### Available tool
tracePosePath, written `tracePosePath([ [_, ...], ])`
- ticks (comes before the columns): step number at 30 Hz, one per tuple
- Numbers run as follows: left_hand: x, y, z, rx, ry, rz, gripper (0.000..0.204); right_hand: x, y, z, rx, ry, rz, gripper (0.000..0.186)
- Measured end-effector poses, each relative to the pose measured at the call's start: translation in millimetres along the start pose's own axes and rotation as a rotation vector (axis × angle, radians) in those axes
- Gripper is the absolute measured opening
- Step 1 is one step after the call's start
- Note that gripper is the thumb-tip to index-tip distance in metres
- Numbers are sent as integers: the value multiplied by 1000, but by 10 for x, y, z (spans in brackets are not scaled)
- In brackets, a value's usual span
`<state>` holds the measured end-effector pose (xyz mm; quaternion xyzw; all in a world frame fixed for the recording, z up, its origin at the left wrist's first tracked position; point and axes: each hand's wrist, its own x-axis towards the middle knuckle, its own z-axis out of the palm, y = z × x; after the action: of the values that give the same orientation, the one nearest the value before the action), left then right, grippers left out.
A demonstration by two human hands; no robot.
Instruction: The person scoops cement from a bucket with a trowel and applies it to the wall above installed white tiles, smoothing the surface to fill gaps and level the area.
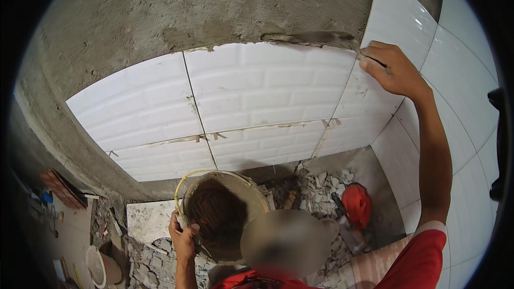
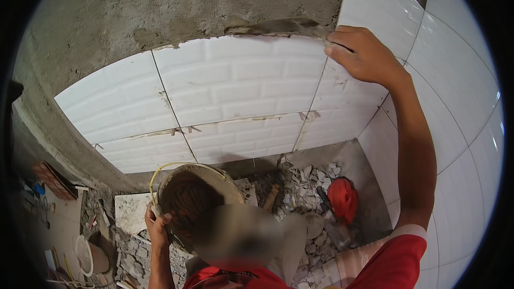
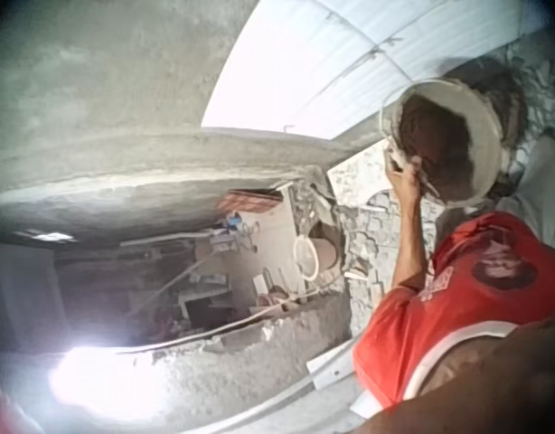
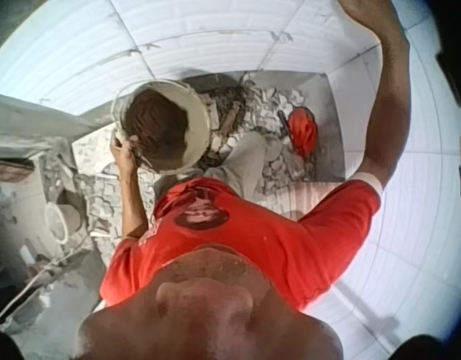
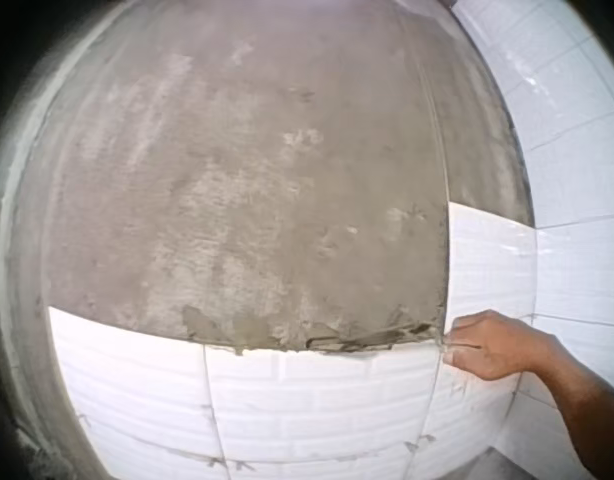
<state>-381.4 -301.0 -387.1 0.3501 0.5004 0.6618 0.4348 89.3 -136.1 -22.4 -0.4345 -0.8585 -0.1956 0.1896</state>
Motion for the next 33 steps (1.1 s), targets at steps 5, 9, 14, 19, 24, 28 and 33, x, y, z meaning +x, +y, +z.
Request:
tracePosePath([
  [5,45,-28,-52,-40,-17,-1,51,-47,25,95,86,105,64,30],
  [9,86,-27,-28,-55,-23,-35,51,-13,7,368,74,177,62,31],
  [14,52,-9,-2,-27,-14,-18,51,-38,-70,547,40,174,129,32],
  [19,63,7,-1,-6,-26,-5,50,-104,-134,635,-7,211,76,31],
  [24,70,3,18,3,-11,-20,51,-132,-178,632,-25,164,44,29],
  [28,71,-2,28,-2,-10,-27,51,-89,-179,445,-48,98,71,29],
  [33,70,-26,3,-9,-14,-24,50,-143,-83,284,24,95,41,25],
])
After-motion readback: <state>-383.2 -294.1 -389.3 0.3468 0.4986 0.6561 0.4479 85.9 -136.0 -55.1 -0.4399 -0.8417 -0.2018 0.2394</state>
